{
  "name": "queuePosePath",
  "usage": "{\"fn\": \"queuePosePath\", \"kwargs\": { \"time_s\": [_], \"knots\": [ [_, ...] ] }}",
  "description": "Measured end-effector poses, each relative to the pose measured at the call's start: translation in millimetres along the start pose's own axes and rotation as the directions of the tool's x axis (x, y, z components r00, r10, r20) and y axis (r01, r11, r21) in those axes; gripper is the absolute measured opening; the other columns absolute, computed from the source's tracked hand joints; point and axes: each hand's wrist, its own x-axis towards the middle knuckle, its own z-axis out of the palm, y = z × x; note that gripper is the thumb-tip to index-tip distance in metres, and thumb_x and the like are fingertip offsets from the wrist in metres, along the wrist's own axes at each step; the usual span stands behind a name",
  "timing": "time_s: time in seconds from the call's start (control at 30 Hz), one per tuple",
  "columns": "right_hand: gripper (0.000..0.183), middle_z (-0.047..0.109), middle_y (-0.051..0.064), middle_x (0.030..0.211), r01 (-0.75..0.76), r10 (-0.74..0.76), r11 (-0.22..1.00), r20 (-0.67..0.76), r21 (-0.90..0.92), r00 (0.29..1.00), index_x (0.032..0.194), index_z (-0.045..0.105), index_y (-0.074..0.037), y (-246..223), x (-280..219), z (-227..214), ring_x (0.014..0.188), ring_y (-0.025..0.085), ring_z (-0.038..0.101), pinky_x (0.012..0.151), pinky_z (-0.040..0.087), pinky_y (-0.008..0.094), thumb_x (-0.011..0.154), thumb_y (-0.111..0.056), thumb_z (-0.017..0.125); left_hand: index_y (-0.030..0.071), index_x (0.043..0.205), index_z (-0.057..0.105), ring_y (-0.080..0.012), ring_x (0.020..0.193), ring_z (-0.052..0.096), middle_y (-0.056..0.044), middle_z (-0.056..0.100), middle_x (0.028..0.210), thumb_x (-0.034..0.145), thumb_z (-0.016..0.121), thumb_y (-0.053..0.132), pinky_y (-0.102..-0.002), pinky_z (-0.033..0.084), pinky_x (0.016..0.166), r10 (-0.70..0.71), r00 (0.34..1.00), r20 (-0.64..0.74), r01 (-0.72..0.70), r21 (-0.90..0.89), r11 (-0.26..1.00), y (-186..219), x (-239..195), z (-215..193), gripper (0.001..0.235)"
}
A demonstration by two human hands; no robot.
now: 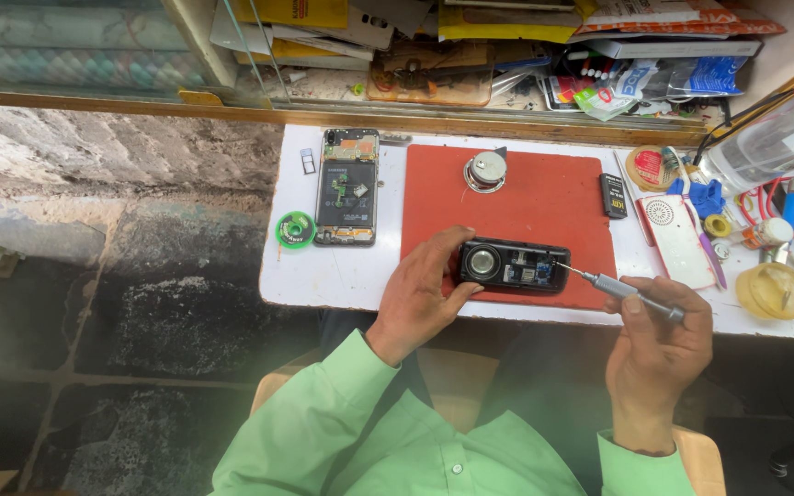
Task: The person uses a screwdriver to remove screws from the back of a disassembled mobile phone, then inserts a battery and snaps the back cover on. The person wipes the exterior of the reassembled phone with a blue cloth.
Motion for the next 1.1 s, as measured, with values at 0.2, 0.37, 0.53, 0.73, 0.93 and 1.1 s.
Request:
{"fn": "queuePosePath", "kwargs": {
  "time_s": [0.2, 0.37, 0.53, 0.73, 0.93, 1.1],
  "knots": [
    [0.028, 0.069, 0.02, 0.114, 0.029, -0.028, 0.996, 0.003, -0.079, 1.0, 0.128, 0.054, 0.002, -8.1, 0.0, 13.7, 0.094, 0.023, 0.07, 0.089, 0.061, 0.035, 0.105, 0.012, 0.066, 0.009, 0.142, 0.049, -0.0321, 0.112, 0.064, -0.011, 0.061, 0.138, 0.081, 0.084, 0.012, -0.039, 0.056, 0.094, 0.015, 1.0, -0.019, -0.014, 0.008, 1.0, 1.4, 0.3, -0.2, 0.07],
    [0.032, 0.066, 0.018, 0.117, 0.151, -0.067, 0.913, 0.226, -0.379, 0.972, 0.129, 0.054, 0.002, -31.7, -7.5, 44.2, 0.106, 0.022, 0.069, 0.094, 0.059, 0.033, 0.101, 0.01, 0.068, 0.009, 0.14, 0.051, -0.0292, 0.101, 0.064, -0.009, 0.063, 0.134, 0.081, 0.083, 0.016, -0.039, 0.056, 0.088, -0.091, 0.995, 0.025, 0.091, 0.006, 0.996, 1.5, 0.9, -1.0, 0.068],
    [0.032, 0.071, 0.013, 0.115, 0.372, -0.081, 0.747, 0.48, -0.551, 0.874, 0.12, 0.062, -0.003, -43.6, 0.6, 82.6, 0.105, 0.022, 0.071, 0.086, 0.056, 0.033, 0.092, 0.002, 0.075, 0.01, 0.141, 0.051, -0.0284, 0.1, 0.064, -0.008, 0.064, 0.13, 0.081, 0.084, 0.018, -0.04, 0.055, 0.089, -0.093, 0.995, 0.019, 0.093, 0.012, 0.996, 2.6, 0.9, -1.9, 0.069],
    [0.032, 0.072, 0.01, 0.113, 0.424, -0.051, 0.689, 0.543, -0.588, 0.838, 0.12, 0.063, -0.008, -46.5, 4.8, 101.2, 0.099, 0.023, 0.073, 0.077, 0.056, 0.031, 0.091, -0.004, 0.077, 0.01, 0.141, 0.051, -0.0291, 0.1, 0.063, -0.008, 0.065, 0.125, 0.08, 0.084, 0.017, -0.042, 0.053, 0.09, -0.069, 0.998, 0.001, 0.068, 0.021, 0.997, 2.4, 0.1, -1.9, 0.07],
    [0.032, 0.072, 0.012, 0.112, 0.453, -0.049, 0.678, 0.58, -0.578, 0.813, 0.12, 0.063, -0.006, -47.2, 6.4, 104.8, 0.098, 0.026, 0.073, 0.077, 0.058, 0.034, 0.09, -0.003, 0.076, 0.011, 0.141, 0.051, -0.0288, 0.098, 0.063, -0.009, 0.067, 0.117, 0.079, 0.084, 0.015, -0.042, 0.053, 0.088, -0.077, 0.997, -0.006, 0.077, 0.018, 0.997, 4.5, 1.3, -2.5, 0.07],
    [0.031, 0.07, 0.014, 0.107, 0.497, 0.003, 0.646, 0.653, -0.58, 0.757, 0.117, 0.065, -0.003, -59.4, 11.5, 119.0, 0.093, 0.031, 0.072, 0.075, 0.058, 0.039, 0.088, 0.001, 0.075, 0.011, 0.14, 0.051, -0.0288, 0.097, 0.063, -0.009, 0.067, 0.107, 0.078, 0.082, 0.011, -0.042, 0.053, 0.087, -0.09, 0.996, 0.0, 0.09, 0.013, 0.996, 4.6, 1.0, -2.4, 0.07]
  ]
}}
